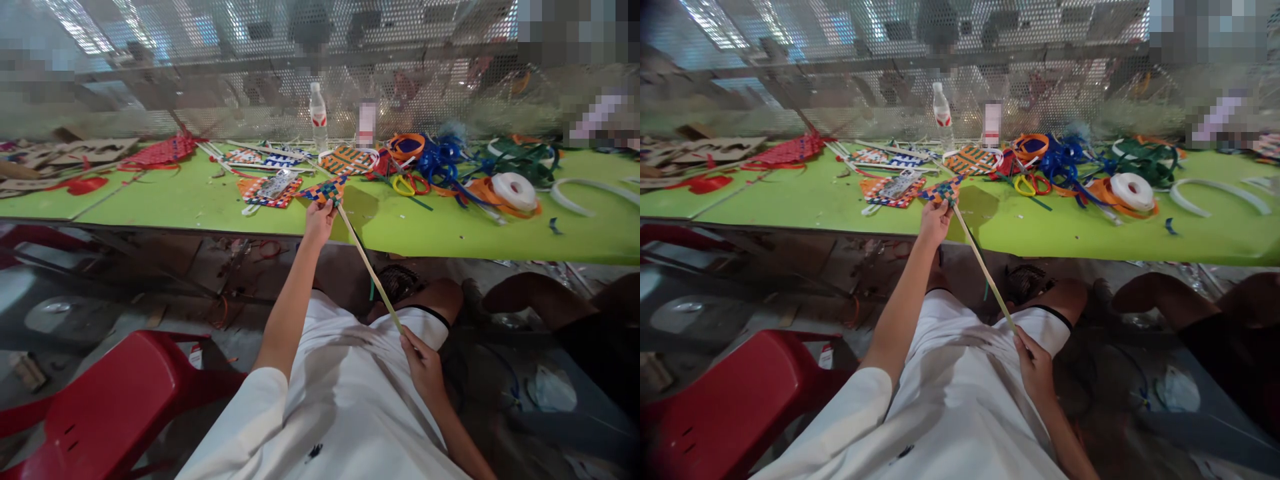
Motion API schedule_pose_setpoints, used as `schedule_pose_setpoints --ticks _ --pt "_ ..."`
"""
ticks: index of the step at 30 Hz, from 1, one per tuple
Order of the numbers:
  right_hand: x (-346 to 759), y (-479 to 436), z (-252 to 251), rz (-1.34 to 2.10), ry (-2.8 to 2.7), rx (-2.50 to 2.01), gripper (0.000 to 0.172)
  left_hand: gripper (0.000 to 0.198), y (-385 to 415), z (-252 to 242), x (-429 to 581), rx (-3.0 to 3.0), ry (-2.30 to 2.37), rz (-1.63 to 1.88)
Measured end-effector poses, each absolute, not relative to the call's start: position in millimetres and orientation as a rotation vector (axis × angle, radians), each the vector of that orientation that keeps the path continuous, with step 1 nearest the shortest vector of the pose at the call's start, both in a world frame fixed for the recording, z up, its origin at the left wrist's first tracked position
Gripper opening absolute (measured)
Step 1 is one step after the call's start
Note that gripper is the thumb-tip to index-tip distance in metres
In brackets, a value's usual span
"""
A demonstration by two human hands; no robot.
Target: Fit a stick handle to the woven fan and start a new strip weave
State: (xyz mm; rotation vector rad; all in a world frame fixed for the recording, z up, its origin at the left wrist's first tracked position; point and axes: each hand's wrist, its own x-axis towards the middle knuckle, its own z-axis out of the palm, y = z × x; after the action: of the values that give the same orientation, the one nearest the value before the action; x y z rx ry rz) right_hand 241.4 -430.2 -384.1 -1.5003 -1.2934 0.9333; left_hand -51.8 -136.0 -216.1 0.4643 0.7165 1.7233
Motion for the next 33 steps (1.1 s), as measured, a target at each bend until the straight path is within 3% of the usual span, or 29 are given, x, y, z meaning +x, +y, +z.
schedule_pose_setpoints --ticks 9,33 --pt "243.4 -429.2 -382.6 0.878 -1.332 -1.466 0.051 0.028 -140.9 -210.0 -51.6 0.445 0.733 1.708" --pt "247.2 -430.0 -379.7 0.870 -1.336 -1.470 0.054 0.020 -139.4 -211.7 -51.1 0.469 0.750 1.706"
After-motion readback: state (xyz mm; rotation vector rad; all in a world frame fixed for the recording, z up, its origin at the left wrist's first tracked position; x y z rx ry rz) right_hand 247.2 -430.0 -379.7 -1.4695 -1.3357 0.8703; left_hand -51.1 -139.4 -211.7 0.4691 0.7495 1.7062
